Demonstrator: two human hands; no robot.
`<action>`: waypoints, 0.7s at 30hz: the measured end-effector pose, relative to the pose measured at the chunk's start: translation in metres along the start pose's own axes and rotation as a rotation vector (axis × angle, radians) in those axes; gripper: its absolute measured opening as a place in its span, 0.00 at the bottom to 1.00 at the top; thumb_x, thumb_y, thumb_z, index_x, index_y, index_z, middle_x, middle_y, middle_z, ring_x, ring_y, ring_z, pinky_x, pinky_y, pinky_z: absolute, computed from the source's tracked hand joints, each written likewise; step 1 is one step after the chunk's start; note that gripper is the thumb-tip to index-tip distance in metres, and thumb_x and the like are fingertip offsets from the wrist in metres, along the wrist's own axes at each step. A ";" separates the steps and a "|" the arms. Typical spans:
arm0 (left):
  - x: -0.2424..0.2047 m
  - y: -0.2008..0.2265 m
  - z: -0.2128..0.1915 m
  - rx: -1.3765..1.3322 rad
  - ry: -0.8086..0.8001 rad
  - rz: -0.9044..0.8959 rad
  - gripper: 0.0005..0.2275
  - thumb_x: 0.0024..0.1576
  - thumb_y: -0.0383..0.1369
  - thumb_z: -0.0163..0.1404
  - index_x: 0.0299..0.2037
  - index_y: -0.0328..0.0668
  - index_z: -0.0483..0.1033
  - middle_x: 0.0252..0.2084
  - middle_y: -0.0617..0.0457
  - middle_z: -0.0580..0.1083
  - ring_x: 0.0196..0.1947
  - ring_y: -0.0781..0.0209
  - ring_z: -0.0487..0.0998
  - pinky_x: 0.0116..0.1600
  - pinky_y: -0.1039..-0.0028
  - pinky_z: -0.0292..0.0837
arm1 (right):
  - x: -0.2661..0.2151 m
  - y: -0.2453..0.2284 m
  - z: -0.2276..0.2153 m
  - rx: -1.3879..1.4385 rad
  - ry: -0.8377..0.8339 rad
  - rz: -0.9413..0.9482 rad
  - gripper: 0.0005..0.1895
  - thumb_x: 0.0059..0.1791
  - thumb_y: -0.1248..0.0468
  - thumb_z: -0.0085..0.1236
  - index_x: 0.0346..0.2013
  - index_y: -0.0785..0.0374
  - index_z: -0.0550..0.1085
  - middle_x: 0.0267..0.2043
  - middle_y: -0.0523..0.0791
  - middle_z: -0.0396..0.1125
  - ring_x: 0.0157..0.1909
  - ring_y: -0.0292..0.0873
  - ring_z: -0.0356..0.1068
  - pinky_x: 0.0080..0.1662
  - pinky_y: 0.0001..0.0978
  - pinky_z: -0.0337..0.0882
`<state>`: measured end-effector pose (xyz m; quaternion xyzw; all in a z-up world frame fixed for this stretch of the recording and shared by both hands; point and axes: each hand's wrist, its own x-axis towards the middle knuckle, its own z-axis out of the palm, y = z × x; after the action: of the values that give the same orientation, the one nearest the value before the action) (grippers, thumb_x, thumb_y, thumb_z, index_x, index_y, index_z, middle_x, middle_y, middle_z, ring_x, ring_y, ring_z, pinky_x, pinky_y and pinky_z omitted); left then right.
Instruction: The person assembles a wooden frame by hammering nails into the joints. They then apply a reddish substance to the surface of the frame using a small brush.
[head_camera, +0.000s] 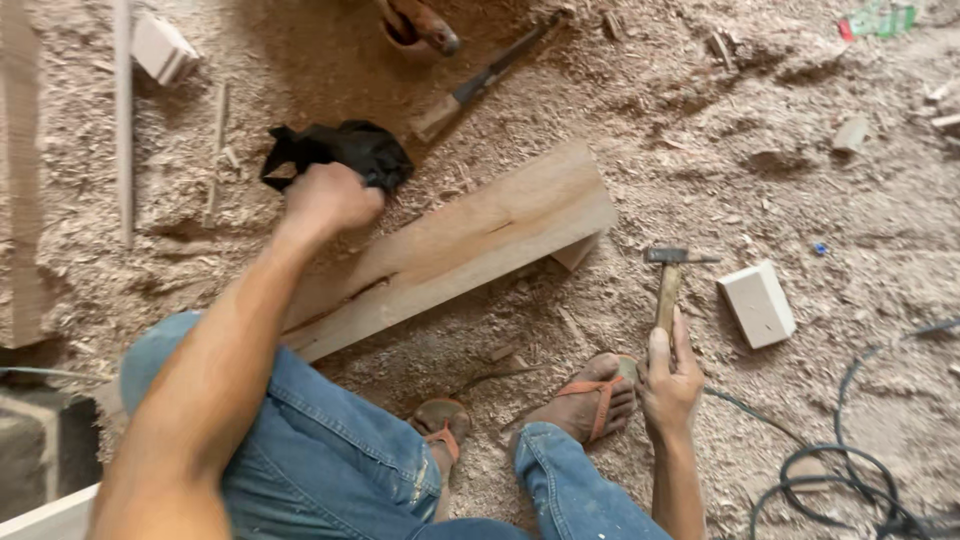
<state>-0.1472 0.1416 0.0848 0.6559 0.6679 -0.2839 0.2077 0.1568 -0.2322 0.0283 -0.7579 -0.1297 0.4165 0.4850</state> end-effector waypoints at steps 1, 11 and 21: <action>0.018 -0.016 -0.007 0.158 -0.053 -0.071 0.21 0.52 0.40 0.54 0.49 0.30 0.79 0.53 0.33 0.76 0.53 0.37 0.76 0.56 0.51 0.73 | -0.002 0.002 0.000 -0.014 -0.010 -0.007 0.26 0.58 0.63 0.49 0.72 0.63 0.64 0.29 0.35 0.59 0.25 0.27 0.55 0.25 0.20 0.57; 0.098 -0.052 0.078 -0.168 0.357 0.096 0.12 0.50 0.29 0.56 0.41 0.26 0.80 0.45 0.28 0.77 0.48 0.33 0.79 0.54 0.56 0.76 | -0.007 0.022 -0.003 -0.227 -0.044 -0.292 0.26 0.62 0.59 0.50 0.73 0.69 0.63 0.62 0.51 0.67 0.52 0.30 0.68 0.48 0.23 0.70; 0.100 -0.062 0.090 -0.204 0.306 0.153 0.17 0.48 0.29 0.56 0.44 0.22 0.77 0.46 0.23 0.75 0.49 0.30 0.77 0.56 0.55 0.73 | 0.000 -0.014 0.004 -0.142 -0.012 0.110 0.32 0.55 0.55 0.50 0.73 0.59 0.61 0.30 0.45 0.67 0.21 0.32 0.58 0.22 0.27 0.62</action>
<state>-0.2227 0.1601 -0.0411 0.7160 0.6650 -0.0952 0.1901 0.1565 -0.2233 0.0394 -0.7938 -0.1200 0.4369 0.4056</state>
